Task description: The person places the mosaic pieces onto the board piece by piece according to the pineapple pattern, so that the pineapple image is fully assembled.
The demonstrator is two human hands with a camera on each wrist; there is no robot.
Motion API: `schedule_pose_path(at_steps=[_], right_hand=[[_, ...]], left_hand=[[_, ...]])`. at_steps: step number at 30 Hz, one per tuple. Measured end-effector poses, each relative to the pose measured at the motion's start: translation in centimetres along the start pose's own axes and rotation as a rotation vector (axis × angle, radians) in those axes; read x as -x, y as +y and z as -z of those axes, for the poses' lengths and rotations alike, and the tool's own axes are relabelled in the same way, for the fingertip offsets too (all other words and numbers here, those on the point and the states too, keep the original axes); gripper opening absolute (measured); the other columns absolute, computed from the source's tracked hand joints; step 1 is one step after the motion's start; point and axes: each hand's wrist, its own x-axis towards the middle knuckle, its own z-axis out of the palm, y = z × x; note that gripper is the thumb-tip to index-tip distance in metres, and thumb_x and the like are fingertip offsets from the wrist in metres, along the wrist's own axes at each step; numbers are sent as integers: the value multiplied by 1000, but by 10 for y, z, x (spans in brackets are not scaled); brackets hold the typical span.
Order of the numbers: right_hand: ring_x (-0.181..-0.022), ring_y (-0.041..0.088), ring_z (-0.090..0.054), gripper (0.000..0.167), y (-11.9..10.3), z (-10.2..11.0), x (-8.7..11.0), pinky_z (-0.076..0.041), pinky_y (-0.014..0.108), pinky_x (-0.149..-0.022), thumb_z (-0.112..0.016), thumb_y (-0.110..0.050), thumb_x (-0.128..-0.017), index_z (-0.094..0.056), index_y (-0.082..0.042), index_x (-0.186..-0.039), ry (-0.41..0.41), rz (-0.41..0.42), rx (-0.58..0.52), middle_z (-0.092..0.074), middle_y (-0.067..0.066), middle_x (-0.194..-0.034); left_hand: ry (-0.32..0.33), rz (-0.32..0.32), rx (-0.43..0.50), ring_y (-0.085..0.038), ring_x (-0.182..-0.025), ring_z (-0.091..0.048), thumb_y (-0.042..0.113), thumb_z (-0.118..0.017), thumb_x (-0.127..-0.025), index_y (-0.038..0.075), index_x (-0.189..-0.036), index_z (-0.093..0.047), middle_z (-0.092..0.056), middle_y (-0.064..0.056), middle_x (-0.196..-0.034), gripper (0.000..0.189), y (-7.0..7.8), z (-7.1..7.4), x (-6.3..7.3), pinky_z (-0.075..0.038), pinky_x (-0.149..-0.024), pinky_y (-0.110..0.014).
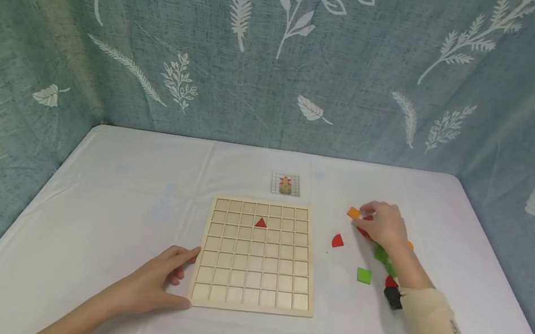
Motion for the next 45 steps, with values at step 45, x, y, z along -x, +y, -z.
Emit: schedule_pose_path(at_steps=[45], right_hand=[[-82,10,-60,22,-119,-71,24,-56,23,-72,-76,-16,-85,-73,-8,-105,-215,471,-182,-70,-2,-96]], left_hand=[[10,10,3,-13,-87,-45,13,-86,-73,-3,-149,-34,-43,-5,-116,94,1,2,-1,-46,-72,-20]])
